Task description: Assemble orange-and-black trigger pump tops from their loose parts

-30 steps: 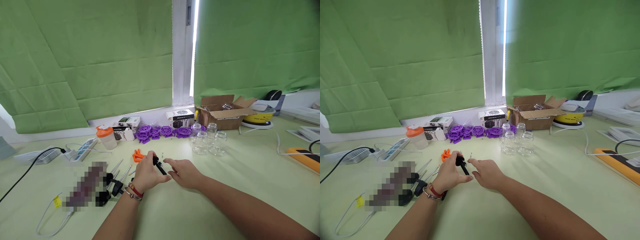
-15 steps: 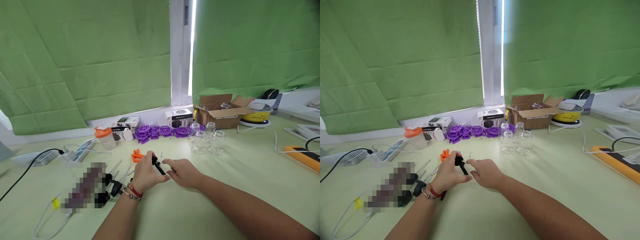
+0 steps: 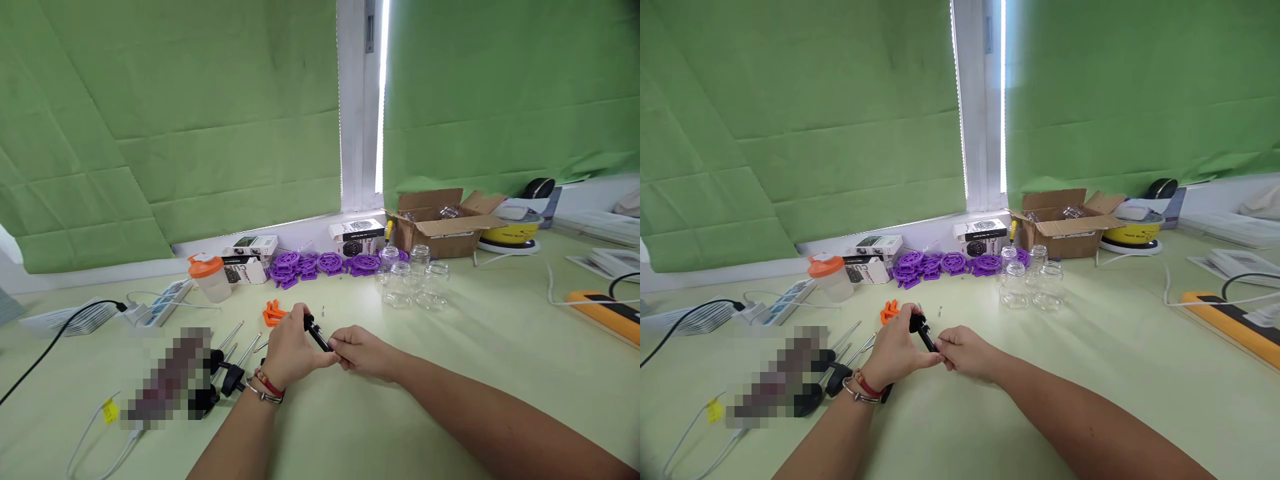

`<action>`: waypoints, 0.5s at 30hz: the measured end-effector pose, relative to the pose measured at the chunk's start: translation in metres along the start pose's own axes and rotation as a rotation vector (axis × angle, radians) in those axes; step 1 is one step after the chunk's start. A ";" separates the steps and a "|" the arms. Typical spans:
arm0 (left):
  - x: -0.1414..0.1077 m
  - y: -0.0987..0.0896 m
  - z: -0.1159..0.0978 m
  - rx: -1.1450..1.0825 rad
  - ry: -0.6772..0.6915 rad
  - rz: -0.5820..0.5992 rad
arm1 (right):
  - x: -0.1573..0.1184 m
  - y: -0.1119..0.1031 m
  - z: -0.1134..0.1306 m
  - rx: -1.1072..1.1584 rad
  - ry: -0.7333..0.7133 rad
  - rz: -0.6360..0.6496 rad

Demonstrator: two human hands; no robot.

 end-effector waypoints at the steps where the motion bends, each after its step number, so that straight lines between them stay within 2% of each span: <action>1: 0.000 0.000 -0.001 0.006 0.007 -0.006 | 0.001 0.004 -0.004 0.121 0.052 0.048; 4: 0.000 0.000 -0.004 0.018 0.031 -0.017 | 0.003 0.012 -0.008 0.305 0.125 0.116; 15: -0.001 0.005 -0.010 0.065 0.106 -0.069 | 0.001 0.013 -0.005 0.367 0.102 0.115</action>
Point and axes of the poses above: each hand's wrist, its own x-axis towards the middle knuckle, its own y-axis out of the palm, z = x × y, the point moved 6 cm from there along x, towards the middle knuckle, and after that the axes turned 8 degrees about y, right-handed, at the moved point
